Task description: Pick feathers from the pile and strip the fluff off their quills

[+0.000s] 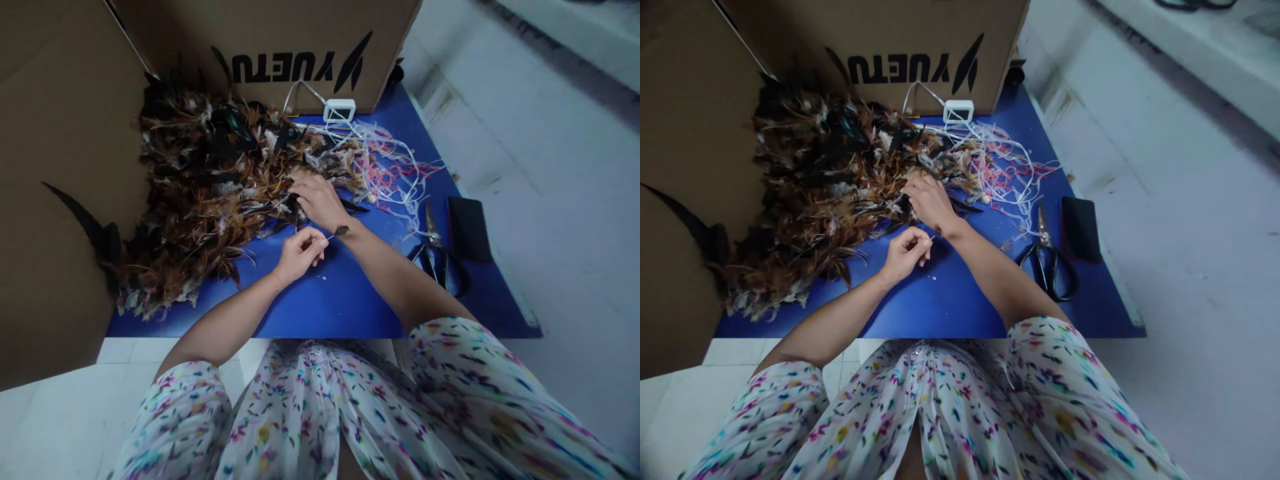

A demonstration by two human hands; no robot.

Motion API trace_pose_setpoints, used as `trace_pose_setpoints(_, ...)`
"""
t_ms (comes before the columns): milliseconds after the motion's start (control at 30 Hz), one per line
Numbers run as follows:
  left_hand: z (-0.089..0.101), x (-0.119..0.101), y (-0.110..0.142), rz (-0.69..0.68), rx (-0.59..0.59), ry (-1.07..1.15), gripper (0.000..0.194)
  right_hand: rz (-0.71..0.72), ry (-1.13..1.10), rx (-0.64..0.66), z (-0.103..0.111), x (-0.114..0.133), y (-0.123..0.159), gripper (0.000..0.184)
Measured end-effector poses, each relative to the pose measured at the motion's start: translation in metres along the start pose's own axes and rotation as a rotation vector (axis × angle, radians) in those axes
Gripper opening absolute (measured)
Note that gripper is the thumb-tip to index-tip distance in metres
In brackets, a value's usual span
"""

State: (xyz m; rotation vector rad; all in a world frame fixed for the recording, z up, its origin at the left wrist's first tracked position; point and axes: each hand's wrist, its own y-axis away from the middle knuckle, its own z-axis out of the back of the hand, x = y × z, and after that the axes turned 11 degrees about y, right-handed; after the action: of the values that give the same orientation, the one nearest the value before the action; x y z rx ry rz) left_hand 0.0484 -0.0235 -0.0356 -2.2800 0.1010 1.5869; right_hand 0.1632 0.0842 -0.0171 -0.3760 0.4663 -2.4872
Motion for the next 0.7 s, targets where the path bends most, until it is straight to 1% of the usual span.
trace_pose_setpoints(67,0.000,0.000,-0.001,0.003,-0.003,-0.006,0.039,-0.001,0.068,0.070,-0.002,0.006,-0.008,0.037)
trace_pose_setpoints(133,0.000,-0.001,-0.001,0.008,-0.009,-0.008,0.040,-0.007,0.117,0.123,-0.004,0.009,-0.013,0.032)
trace_pose_setpoints(167,0.000,-0.001,-0.002,0.010,-0.013,-0.009,0.041,-0.013,0.126,0.133,-0.005,0.009,-0.015,0.030)
trace_pose_setpoints(233,0.000,-0.001,-0.002,0.013,-0.018,-0.015,0.041,-0.037,0.098,0.112,-0.006,0.005,-0.015,0.028)
trace_pose_setpoints(333,0.000,-0.001,-0.002,0.020,-0.008,-0.019,0.041,-0.103,-0.023,0.024,-0.004,-0.004,-0.011,0.025)
trace_pose_setpoints(433,0.000,0.001,-0.001,0.027,0.000,-0.022,0.041,-0.177,-0.182,-0.041,0.005,-0.013,-0.004,0.019)
trace_pose_setpoints(600,0.001,0.000,-0.002,0.029,0.002,-0.025,0.039,-0.364,-0.472,-0.124,0.020,-0.021,0.011,0.007)
trace_pose_setpoints(700,0.001,-0.002,-0.002,0.038,-0.010,-0.018,0.039,-0.429,-0.629,-0.128,0.024,-0.025,0.021,0.005)
